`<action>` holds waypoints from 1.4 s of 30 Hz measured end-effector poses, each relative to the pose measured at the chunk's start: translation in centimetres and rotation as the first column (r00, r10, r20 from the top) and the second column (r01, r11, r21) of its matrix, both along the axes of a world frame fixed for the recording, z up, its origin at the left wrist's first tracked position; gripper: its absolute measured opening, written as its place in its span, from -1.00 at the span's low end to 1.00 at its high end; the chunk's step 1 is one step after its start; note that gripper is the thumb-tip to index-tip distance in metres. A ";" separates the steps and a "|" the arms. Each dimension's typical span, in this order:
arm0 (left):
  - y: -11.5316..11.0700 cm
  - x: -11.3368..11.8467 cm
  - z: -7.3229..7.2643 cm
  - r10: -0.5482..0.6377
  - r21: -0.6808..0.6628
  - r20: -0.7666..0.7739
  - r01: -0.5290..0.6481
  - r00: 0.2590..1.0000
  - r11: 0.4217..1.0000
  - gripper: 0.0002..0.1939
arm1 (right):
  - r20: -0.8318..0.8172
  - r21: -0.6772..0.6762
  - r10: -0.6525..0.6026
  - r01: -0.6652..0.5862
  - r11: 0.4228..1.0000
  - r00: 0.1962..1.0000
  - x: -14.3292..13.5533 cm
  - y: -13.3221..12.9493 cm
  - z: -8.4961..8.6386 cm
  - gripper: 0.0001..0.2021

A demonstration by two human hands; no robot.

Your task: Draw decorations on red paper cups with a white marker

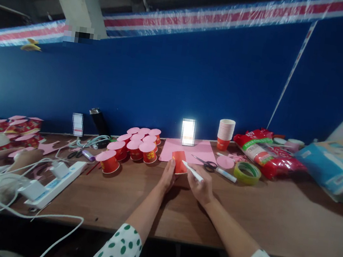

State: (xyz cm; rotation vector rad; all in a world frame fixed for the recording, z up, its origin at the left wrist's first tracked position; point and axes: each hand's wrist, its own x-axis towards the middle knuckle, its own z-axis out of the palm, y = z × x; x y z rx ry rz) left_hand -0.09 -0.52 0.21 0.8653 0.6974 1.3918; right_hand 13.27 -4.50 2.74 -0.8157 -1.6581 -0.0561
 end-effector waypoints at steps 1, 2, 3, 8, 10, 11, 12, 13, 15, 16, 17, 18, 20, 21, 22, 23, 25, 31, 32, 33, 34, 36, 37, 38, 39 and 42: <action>0.0 0.0 0.0 0.002 0.002 0.004 -0.002 1.000 1.000 -0.50 | 0.001 0.001 0.000 0.000 1.000 1.000 0.0 0.0 0.0 -0.82; 0.0 0.0 0.0 0.002 0.003 0.008 -0.002 1.000 1.000 -0.50 | 0.002 0.000 -0.001 0.001 1.000 1.000 0.0 0.0 0.0 -0.81; 0.0 0.1 -0.1 0.000 0.004 0.011 0.000 1.000 1.000 -0.50 | 0.002 -0.004 -0.002 0.002 1.000 1.000 0.0 0.0 0.0 -0.81; 0.1 0.1 -0.4 -0.012 0.016 0.001 0.012 1.000 1.000 -0.50 | -0.013 -0.026 0.012 -0.013 1.000 1.000 0.0 0.0 0.0 -0.80; 0.2 0.0 -0.5 -0.015 0.026 -0.009 0.015 1.000 1.000 -0.51 | -0.012 -0.032 0.018 -0.018 0.999 1.000 0.0 0.0 0.0 -0.81; 0.2 0.0 -0.5 -0.014 0.031 -0.012 0.014 1.000 0.999 -0.51 | -0.011 -0.035 0.019 -0.019 0.999 1.000 0.0 0.0 0.0 -0.81; 0.2 0.0 -0.5 -0.014 0.034 -0.012 0.014 1.000 0.999 -0.51 | -0.010 -0.040 0.019 -0.019 0.999 1.000 0.0 0.0 0.0 -0.80; 0.2 0.0 -0.5 -0.014 0.035 -0.010 0.014 1.000 0.999 -0.51 | -0.010 -0.048 0.019 -0.019 0.999 1.000 0.0 0.0 0.0 -0.80; 0.1 0.0 -0.4 -0.013 0.031 -0.003 0.013 1.000 0.999 -0.51 | -0.009 -0.066 0.014 -0.014 0.998 1.000 0.0 0.0 0.0 -0.79; 0.0 0.0 -0.3 -0.015 0.028 -0.001 0.015 1.000 0.999 -0.51 | -0.008 -0.072 0.011 -0.012 0.997 1.000 0.1 0.0 0.0 -0.79; 0.0 0.0 -0.2 -0.018 0.027 -0.001 0.018 1.000 0.999 -0.51 | -0.007 -0.074 0.010 -0.010 0.997 1.000 0.1 0.0 0.0 -0.79; -0.1 0.0 -0.1 -0.020 0.028 0.000 0.020 1.000 0.999 -0.51 | -0.007 -0.072 0.008 -0.009 0.997 1.000 0.1 0.0 0.0 -0.79; -0.2 0.1 0.1 -0.024 0.030 0.000 0.024 1.000 0.999 -0.51 | -0.006 -0.065 0.002 -0.003 0.998 1.000 0.1 0.0 0.0 -0.79; -0.2 0.1 0.1 -0.025 0.030 0.000 0.025 1.000 0.999 -0.50 | -0.005 -0.064 -0.002 0.002 0.998 1.000 0.2 0.0 0.1 -0.79; -0.2 0.1 0.1 -0.025 0.029 0.000 0.025 1.000 0.999 -0.50 | -0.003 -0.067 -0.006 0.006 0.998 1.000 0.2 0.0 0.1 -0.79; -0.2 0.1 0.1 -0.024 0.026 -0.001 0.024 1.000 0.999 -0.51 | -0.001 -0.070 -0.010 0.010 0.997 1.000 0.2 -0.1 0.1 -0.79; -0.2 0.1 0.1 -0.021 0.024 -0.003 0.021 1.000 0.999 -0.51 | 0.001 -0.073 -0.010 0.010 0.997 1.000 0.1 -0.1 0.1 -0.80; -0.1 0.1 0.0 -0.015 0.029 0.005 0.015 1.000 0.999 -0.51 | -0.006 -0.055 -0.004 0.003 0.998 1.000 0.1 0.0 0.0 -0.80; -0.1 0.1 -0.1 -0.014 0.029 0.006 0.014 1.000 0.999 -0.51 | -0.009 -0.052 0.000 -0.001 0.999 1.000 0.1 0.0 0.0 -0.80; -0.1 0.1 -0.1 -0.012 0.031 0.009 0.012 1.000 0.999 -0.52 | -0.014 -0.048 0.007 -0.008 0.999 1.000 0.1 0.0 -0.1 -0.81; 0.0 0.1 -0.1 -0.010 0.036 0.014 0.010 1.000 0.999 -0.52 | -0.017 -0.047 0.018 -0.019 0.999 1.000 0.1 0.1 -0.1 -0.81; 0.0 0.2 -0.2 -0.008 0.043 0.022 0.007 1.000 0.999 -0.53 | -0.024 -0.048 0.036 -0.037 0.998 0.999 0.0 0.1 -0.3 -0.82; 0.0 0.2 -0.2 -0.009 0.044 0.025 0.008 1.000 0.999 -0.53 | -0.024 -0.051 0.041 -0.042 0.998 0.999 0.0 0.1 -0.3 -0.82; 0.0 0.2 -0.2 -0.009 0.042 0.026 0.008 1.000 0.999 -0.53 | -0.022 -0.055 0.042 -0.043 0.998 0.999 0.0 0.1 -0.3 -0.82; 0.0 0.1 -0.2 -0.010 0.035 0.025 0.009 1.000 0.999 -0.53 | -0.019 -0.056 0.041 -0.042 0.998 0.999 0.0 0.0 -0.3 -0.82; -0.1 0.0 0.1 -0.008 -0.003 0.043 0.009 0.999 1.000 -0.48 | -0.003 -0.048 0.047 -0.047 0.998 0.999 0.0 -0.1 -0.3 -0.82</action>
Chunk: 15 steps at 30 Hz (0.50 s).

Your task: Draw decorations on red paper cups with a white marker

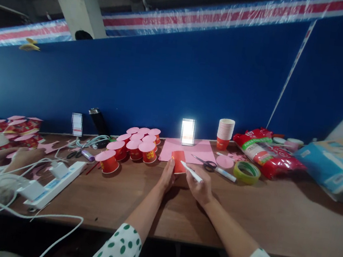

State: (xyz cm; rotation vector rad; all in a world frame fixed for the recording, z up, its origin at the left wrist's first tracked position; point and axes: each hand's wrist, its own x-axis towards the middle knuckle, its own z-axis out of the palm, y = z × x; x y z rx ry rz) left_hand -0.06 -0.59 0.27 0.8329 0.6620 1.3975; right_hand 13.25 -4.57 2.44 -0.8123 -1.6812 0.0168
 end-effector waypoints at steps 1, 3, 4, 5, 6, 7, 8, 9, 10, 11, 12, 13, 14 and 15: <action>0.0 -0.1 0.1 0.003 -0.014 0.012 -0.003 1.000 1.000 -0.45 | 0.006 0.003 0.005 -0.005 1.000 1.000 0.0 0.0 0.0 -0.81; 0.0 -0.2 0.3 0.017 -0.035 0.035 -0.015 0.999 0.999 -0.41 | 0.015 0.006 0.011 -0.011 1.000 1.000 0.0 0.0 -0.1 -0.81; 0.0 -0.2 0.3 0.025 -0.040 0.040 -0.024 0.999 0.999 -0.40 | 0.015 0.007 0.013 -0.013 1.000 1.000 0.0 0.0 -0.1 -0.81; 0.0 -0.2 0.4 0.033 -0.041 0.041 -0.031 0.999 0.999 -0.40 | 0.013 0.009 0.012 -0.012 1.000 1.000 0.0 0.0 -0.1 -0.81; 0.0 -0.3 0.4 0.041 -0.039 0.039 -0.039 0.998 0.998 -0.40 | 0.010 0.012 0.011 -0.012 1.000 1.000 0.0 0.1 -0.2 -0.81; 0.0 -0.3 0.4 0.046 -0.034 0.037 -0.045 0.998 0.998 -0.40 | 0.008 0.016 0.010 -0.010 1.000 1.000 0.0 0.1 -0.2 -0.81; 0.0 -0.2 0.4 0.050 -0.030 0.036 -0.049 0.998 0.998 -0.40 | 0.009 0.021 0.008 -0.008 1.000 1.000 0.0 0.2 -0.3 -0.80; -0.1 -0.2 0.5 0.051 -0.022 0.036 -0.050 0.998 0.998 -0.41 | 0.011 0.023 0.006 -0.006 1.000 1.000 0.0 0.2 -0.3 -0.80; -0.1 -0.2 0.5 0.046 -0.013 0.035 -0.045 0.998 0.999 -0.42 | 0.011 0.025 0.002 -0.002 1.000 1.000 0.0 0.3 -0.3 -0.80; -0.1 -0.1 0.5 0.039 -0.002 0.034 -0.039 0.999 0.999 -0.44 | 0.011 0.027 -0.004 0.004 1.000 1.000 0.0 0.3 -0.3 -0.80; -0.1 0.0 0.5 0.032 0.009 0.032 -0.032 0.999 0.999 -0.46 | 0.012 0.027 -0.009 0.009 1.000 1.000 0.0 0.3 -0.4 -0.80; -0.2 0.0 0.6 0.026 0.022 0.030 -0.027 0.999 0.999 -0.49 | 0.014 0.027 -0.015 0.014 1.000 1.000 0.0 0.3 -0.3 -0.80; -0.2 0.1 0.6 0.022 0.034 0.029 -0.023 0.999 0.999 -0.52 | 0.017 0.028 -0.017 0.016 0.999 1.000 0.0 0.3 -0.3 -0.80; -0.2 0.1 0.6 0.023 0.042 0.030 -0.024 0.999 0.999 -0.55 | 0.022 0.029 -0.017 0.016 0.999 1.000 0.0 0.3 -0.3 -0.80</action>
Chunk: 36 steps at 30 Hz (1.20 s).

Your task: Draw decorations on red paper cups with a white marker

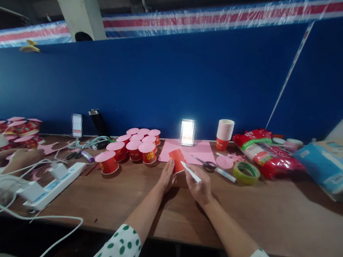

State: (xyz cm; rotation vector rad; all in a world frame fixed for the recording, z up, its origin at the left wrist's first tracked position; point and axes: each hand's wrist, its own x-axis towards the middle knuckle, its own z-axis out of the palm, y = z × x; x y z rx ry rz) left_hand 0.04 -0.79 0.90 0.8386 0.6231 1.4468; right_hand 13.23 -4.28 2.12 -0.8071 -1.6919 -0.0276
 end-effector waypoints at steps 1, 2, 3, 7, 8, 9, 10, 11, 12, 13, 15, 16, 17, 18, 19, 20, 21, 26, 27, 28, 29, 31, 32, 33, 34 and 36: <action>0.0 0.0 0.0 0.002 0.002 0.001 -0.002 1.000 1.000 -0.57 | 0.005 0.003 0.002 -0.002 1.000 1.000 0.0 0.0 0.0 -0.80; 0.0 0.0 0.0 0.002 -0.002 0.001 -0.002 1.000 1.000 -0.59 | 0.008 0.006 0.004 -0.004 1.000 1.000 0.0 0.0 0.0 -0.80; 0.0 0.0 0.0 -0.002 -0.012 0.001 0.002 1.000 1.000 -0.61 | 0.009 0.009 0.006 -0.006 1.000 1.000 0.0 0.0 0.0 -0.80; 0.0 -0.2 -0.1 -0.013 -0.056 0.007 0.013 1.000 0.998 -0.64 | 0.002 0.007 0.007 -0.007 1.000 1.000 0.0 0.0 0.0 -0.81; 0.0 -0.3 -0.1 -0.014 -0.060 0.011 0.015 1.000 0.998 -0.63 | 0.000 0.002 0.008 -0.008 1.000 1.000 0.0 0.0 0.0 -0.81; 0.0 -0.3 -0.2 -0.015 -0.061 0.016 0.016 1.000 0.998 -0.63 | -0.001 -0.001 0.006 -0.006 1.000 1.000 0.0 0.0 0.0 -0.81; 0.0 -0.3 -0.2 -0.016 -0.063 0.021 0.017 1.000 0.998 -0.63 | -0.001 -0.003 0.004 -0.004 1.000 1.000 0.0 0.0 0.0 -0.81; 0.1 -0.3 -0.3 -0.014 -0.065 0.026 0.016 1.000 0.998 -0.63 | 0.001 -0.004 0.005 -0.005 1.000 1.000 0.0 0.0 0.0 -0.81; 0.1 -0.3 -0.3 -0.011 -0.066 0.032 0.013 0.999 0.998 -0.64 | 0.001 -0.005 0.009 -0.009 1.000 1.000 0.0 0.0 0.0 -0.81; 0.1 -0.3 -0.3 -0.004 -0.068 0.037 0.007 0.999 0.998 -0.64 | 0.002 -0.008 0.015 -0.015 1.000 1.000 0.0 0.0 0.0 -0.81; 0.2 -0.3 -0.4 0.005 -0.072 0.046 -0.001 0.999 0.997 -0.63 | 0.002 -0.014 0.029 -0.029 0.999 1.000 0.1 0.0 0.0 -0.81; 0.2 -0.3 -0.4 0.006 -0.074 0.049 -0.002 0.999 0.997 -0.62 | 0.003 -0.015 0.033 -0.033 0.999 0.999 0.1 0.0 0.0 -0.80; 0.2 -0.3 -0.4 0.006 -0.076 0.051 -0.002 0.999 0.997 -0.61 | 0.003 -0.015 0.035 -0.035 0.999 0.999 0.1 -0.1 0.0 -0.80; 0.2 -0.2 -0.4 0.003 -0.078 0.053 0.001 0.999 0.997 -0.59 | 0.005 -0.015 0.036 -0.036 0.999 0.999 0.1 -0.1 0.0 -0.80; 0.2 -0.2 -0.4 0.000 -0.078 0.054 0.004 0.999 0.997 -0.58 | 0.006 -0.017 0.037 -0.037 0.999 0.999 0.0 0.0 0.0 -0.80; 0.2 -0.2 -0.3 -0.003 -0.076 0.056 0.007 0.998 0.997 -0.58 | 0.006 -0.020 0.037 -0.037 0.999 0.999 0.0 0.0 -0.1 -0.79; 0.2 -0.2 -0.3 -0.004 -0.072 0.060 0.009 0.998 0.997 -0.57 | 0.007 -0.026 0.038 -0.037 0.999 0.999 0.0 0.0 -0.1 -0.79; 0.2 -0.2 -0.2 -0.007 -0.072 0.059 0.012 0.998 0.997 -0.66 | 0.007 -0.032 0.042 -0.042 0.999 0.999 0.0 0.1 -0.4 -0.78; 0.2 -0.2 -0.2 -0.010 -0.076 0.055 0.014 0.998 0.997 -0.68 | 0.006 -0.029 0.044 -0.044 0.999 0.999 0.0 0.2 -0.4 -0.78; 0.2 -0.2 -0.2 -0.013 -0.080 0.051 0.017 0.999 0.997 -0.70 | 0.005 -0.027 0.044 -0.043 0.999 0.999 -0.1 0.2 -0.4 -0.78; 0.2 -0.2 -0.2 -0.014 -0.083 0.048 0.018 0.999 0.996 -0.71 | 0.005 -0.025 0.042 -0.042 0.999 0.999 -0.1 0.2 -0.4 -0.77; 0.2 -0.1 -0.2 -0.013 -0.088 0.045 0.017 0.999 0.996 -0.72 | 0.007 -0.022 0.034 -0.034 0.999 0.999 -0.1 0.2 -0.3 -0.77; 0.2 -0.1 -0.3 -0.011 -0.091 0.045 0.015 0.999 0.996 -0.73 | 0.009 -0.021 0.030 -0.030 0.999 0.999 -0.1 0.1 -0.3 -0.77; 0.2 -0.1 -0.3 -0.007 -0.094 0.042 0.011 0.999 0.995 -0.73 | 0.011 -0.018 0.027 -0.026 0.999 1.000 -0.1 0.1 -0.3 -0.77; 0.3 -0.1 -0.3 -0.006 -0.096 0.038 0.009 0.999 0.995 -0.72 | 0.012 -0.016 0.023 -0.023 1.000 1.000 -0.1 0.1 -0.3 -0.77; 0.3 -0.1 -0.3 -0.009 -0.096 0.028 0.011 1.000 0.995 -0.71 | 0.014 -0.016 0.021 -0.021 1.000 1.000 -0.1 0.1 -0.3 -0.77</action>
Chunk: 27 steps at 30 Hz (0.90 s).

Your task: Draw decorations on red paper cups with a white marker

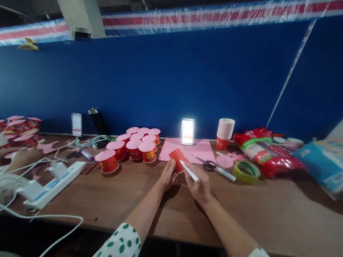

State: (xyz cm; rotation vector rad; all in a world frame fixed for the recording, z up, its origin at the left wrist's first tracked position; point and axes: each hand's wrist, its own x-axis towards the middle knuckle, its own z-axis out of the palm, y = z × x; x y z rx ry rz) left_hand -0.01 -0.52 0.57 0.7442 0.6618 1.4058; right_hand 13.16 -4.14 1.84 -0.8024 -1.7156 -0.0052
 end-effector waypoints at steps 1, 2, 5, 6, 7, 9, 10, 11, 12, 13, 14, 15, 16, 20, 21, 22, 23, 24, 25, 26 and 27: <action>0.0 0.0 0.0 -0.002 0.002 -0.005 0.002 1.000 1.000 -0.71 | -0.001 -0.002 0.002 -0.002 1.000 1.000 0.0 0.0 0.0 -0.77; 0.0 0.0 0.0 -0.004 0.002 -0.008 0.004 1.000 1.000 -0.70 | -0.002 -0.005 0.004 -0.004 1.000 1.000 0.0 0.0 0.0 -0.77; 0.0 0.0 -0.1 -0.001 0.009 -0.023 0.001 1.000 1.000 -0.69 | -0.010 -0.012 0.010 -0.010 1.000 1.000 0.0 0.1 -0.2 -0.77; 0.0 0.0 -0.1 -0.001 0.012 -0.030 0.001 1.000 1.000 -0.69 | -0.011 -0.013 0.012 -0.012 1.000 1.000 0.0 0.1 -0.2 -0.77; 0.0 0.0 -0.1 -0.001 0.016 -0.036 0.002 0.999 1.000 -0.68 | -0.009 -0.014 0.015 -0.015 1.000 1.000 0.0 0.1 -0.2 -0.77; 0.0 0.0 -0.3 -0.006 0.024 -0.040 0.007 0.999 1.000 -0.67 | -0.008 -0.019 0.016 -0.016 1.000 1.000 0.0 0.2 -0.3 -0.77; 0.1 0.0 -0.3 -0.009 0.028 -0.038 0.010 0.999 1.000 -0.67 | -0.009 -0.022 0.013 -0.014 1.000 1.000 0.0 0.2 -0.3 -0.78; 0.1 0.0 -0.3 -0.013 0.032 -0.036 0.014 0.999 0.999 -0.67 | -0.009 -0.025 0.009 -0.010 1.000 1.000 0.0 0.2 -0.3 -0.78; 0.1 0.0 -0.4 -0.017 0.036 -0.034 0.018 0.999 0.999 -0.67 | -0.008 -0.029 0.006 -0.007 1.000 1.000 0.0 0.2 -0.3 -0.78; 0.1 -0.1 -0.4 -0.020 0.038 -0.032 0.021 0.999 0.999 -0.66 | -0.008 -0.031 0.004 -0.004 1.000 1.000 0.0 0.2 -0.3 -0.78; 0.1 -0.1 -0.4 -0.023 0.040 -0.031 0.024 0.999 0.999 -0.66 | -0.009 -0.033 0.003 -0.004 0.999 1.000 0.0 0.1 -0.3 -0.78; 0.1 -0.1 -0.3 -0.025 0.039 -0.032 0.027 0.999 0.999 -0.65 | -0.012 -0.034 0.006 -0.006 0.999 1.000 0.0 0.1 -0.2 -0.78; 0.1 -0.1 -0.3 -0.027 0.038 -0.033 0.029 0.999 0.999 -0.65 | -0.015 -0.035 0.009 -0.009 0.999 1.000 0.0 0.1 -0.2 -0.78; -0.1 -0.1 -0.2 -0.024 0.030 -0.040 0.025 0.999 0.999 -0.64 | -0.017 -0.038 0.001 -0.001 0.999 1.000 0.0 0.1 -0.1 -0.78; -0.1 -0.1 -0.2 -0.021 0.028 -0.041 0.022 0.999 0.999 -0.64 | -0.013 -0.040 -0.008 0.007 0.999 1.000 0.0 0.1 -0.1 -0.78; -0.1 -0.1 -0.1 -0.018 0.027 -0.040 0.019 0.999 0.999 -0.64 | -0.012 -0.040 -0.017 0.016 0.999 1.000 0.0 0.1 -0.1 -0.78; -0.1 -0.1 -0.1 -0.015 0.025 -0.038 0.016 0.999 1.000 -0.63 | -0.012 -0.037 -0.024 0.023 0.999 1.000 0.0 0.1 -0.2 -0.78; -0.1 0.0 -0.1 -0.013 0.024 -0.036 0.014 0.999 1.000 -0.62 | -0.012 -0.033 -0.029 0.028 0.999 1.000 0.0 0.2 -0.2 -0.78; -0.1 0.0 -0.1 -0.011 0.025 -0.034 0.012 0.999 1.000 -0.61 | -0.013 -0.028 -0.032 0.031 0.999 0.999 0.1 0.2 -0.2 -0.78; -0.1 0.0 -0.1 -0.010 0.025 -0.032 0.010 0.999 1.000 -0.60 | -0.010 -0.025 -0.031 0.031 0.999 0.999 0.1 0.2 -0.2 -0.78; -0.1 0.0 -0.1 -0.007 0.026 -0.030 0.008 1.000 1.000 -0.59 | -0.008 -0.023 -0.032 0.032 0.999 0.999 0.1 0.2 -0.2 -0.78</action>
